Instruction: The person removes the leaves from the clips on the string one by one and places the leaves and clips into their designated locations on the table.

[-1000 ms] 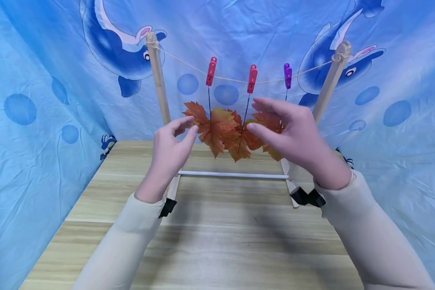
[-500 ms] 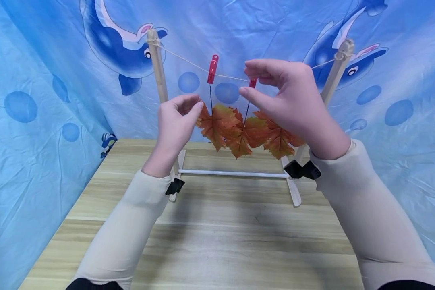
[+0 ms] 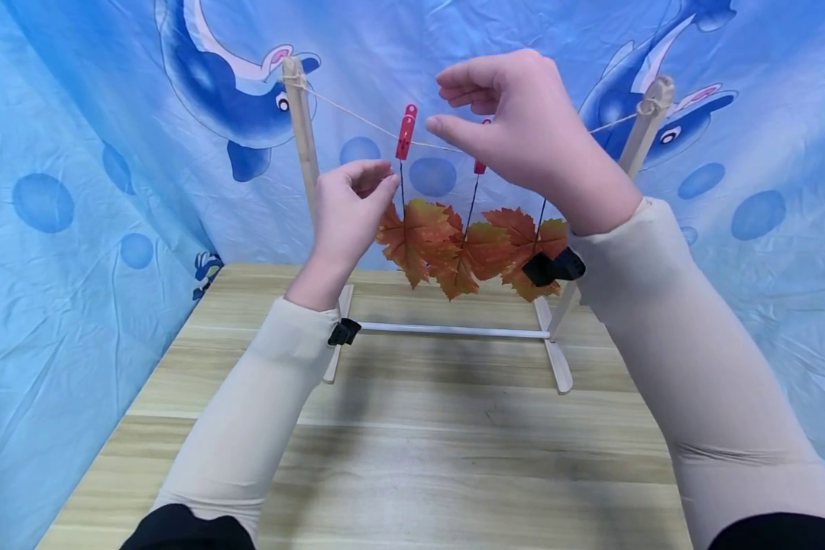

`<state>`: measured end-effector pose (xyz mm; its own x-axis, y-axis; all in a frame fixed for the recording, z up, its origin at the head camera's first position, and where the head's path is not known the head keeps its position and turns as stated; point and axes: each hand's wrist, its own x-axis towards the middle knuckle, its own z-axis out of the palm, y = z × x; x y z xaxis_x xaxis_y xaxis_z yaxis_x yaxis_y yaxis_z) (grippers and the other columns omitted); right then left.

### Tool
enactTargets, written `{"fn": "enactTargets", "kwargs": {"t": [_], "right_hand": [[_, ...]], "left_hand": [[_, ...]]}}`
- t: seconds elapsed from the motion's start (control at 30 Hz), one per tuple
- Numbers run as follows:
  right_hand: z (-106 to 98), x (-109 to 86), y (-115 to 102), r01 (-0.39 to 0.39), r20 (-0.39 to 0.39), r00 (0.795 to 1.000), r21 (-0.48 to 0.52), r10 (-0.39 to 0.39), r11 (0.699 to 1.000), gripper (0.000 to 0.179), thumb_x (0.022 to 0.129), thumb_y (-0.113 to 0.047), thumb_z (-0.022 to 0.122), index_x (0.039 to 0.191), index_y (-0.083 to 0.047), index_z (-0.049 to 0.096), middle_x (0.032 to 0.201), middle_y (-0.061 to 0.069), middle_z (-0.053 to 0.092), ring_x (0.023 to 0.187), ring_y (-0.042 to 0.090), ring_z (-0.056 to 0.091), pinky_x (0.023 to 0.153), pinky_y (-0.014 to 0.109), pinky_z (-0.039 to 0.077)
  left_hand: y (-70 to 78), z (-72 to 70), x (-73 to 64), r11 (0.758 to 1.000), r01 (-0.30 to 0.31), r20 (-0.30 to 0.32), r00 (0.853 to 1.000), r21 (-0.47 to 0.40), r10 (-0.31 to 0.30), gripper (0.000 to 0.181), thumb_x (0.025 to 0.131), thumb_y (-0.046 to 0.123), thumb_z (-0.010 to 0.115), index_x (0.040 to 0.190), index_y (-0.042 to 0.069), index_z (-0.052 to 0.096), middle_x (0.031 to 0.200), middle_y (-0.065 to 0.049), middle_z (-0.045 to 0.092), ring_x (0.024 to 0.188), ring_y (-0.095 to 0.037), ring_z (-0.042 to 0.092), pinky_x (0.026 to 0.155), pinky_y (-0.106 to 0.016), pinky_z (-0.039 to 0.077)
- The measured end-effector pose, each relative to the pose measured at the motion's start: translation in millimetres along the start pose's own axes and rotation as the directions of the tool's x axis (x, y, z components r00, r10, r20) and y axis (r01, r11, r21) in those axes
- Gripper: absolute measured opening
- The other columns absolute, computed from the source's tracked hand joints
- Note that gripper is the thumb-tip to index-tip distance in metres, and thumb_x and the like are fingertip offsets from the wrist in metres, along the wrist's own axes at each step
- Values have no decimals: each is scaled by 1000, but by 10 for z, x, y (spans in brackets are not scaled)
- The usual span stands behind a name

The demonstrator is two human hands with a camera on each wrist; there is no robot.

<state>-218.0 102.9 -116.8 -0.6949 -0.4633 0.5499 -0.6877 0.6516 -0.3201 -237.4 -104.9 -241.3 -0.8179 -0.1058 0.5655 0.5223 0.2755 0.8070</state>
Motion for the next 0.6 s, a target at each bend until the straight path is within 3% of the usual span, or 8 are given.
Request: {"fn": "enactTargets", "kwargs": {"t": [0.2,0.4,0.6], "right_hand": [[8,173,36,-44,73,996,-59,48,997,50,97,-38,70,139,-11,64,132,1,65,120,10,60,101,21,43],[40,316,57,-56,143,987,-102,70,993,52,97,-43,69,139,-12,65,131,2,66,119,11,61,99,25,46],[59,412,48,-54,202,976,-118,78,991,50,96,-45,70,133,-12,70,124,3,69,110,14,64,96,28,50]], "left_hand": [[6,38,47,1000,23,18,1000,-4,-23,27,97,16,72,119,-1,74,108,-9,74,96,-17,68,88,-27,53],[16,77,76,998,30,9,1000,64,-30,25,97,20,73,116,3,77,102,-6,74,90,-15,67,83,-26,53],[12,97,94,998,13,11,1000,61,-14,22,98,18,72,113,3,78,99,-7,74,88,-16,66,81,-27,54]]}}
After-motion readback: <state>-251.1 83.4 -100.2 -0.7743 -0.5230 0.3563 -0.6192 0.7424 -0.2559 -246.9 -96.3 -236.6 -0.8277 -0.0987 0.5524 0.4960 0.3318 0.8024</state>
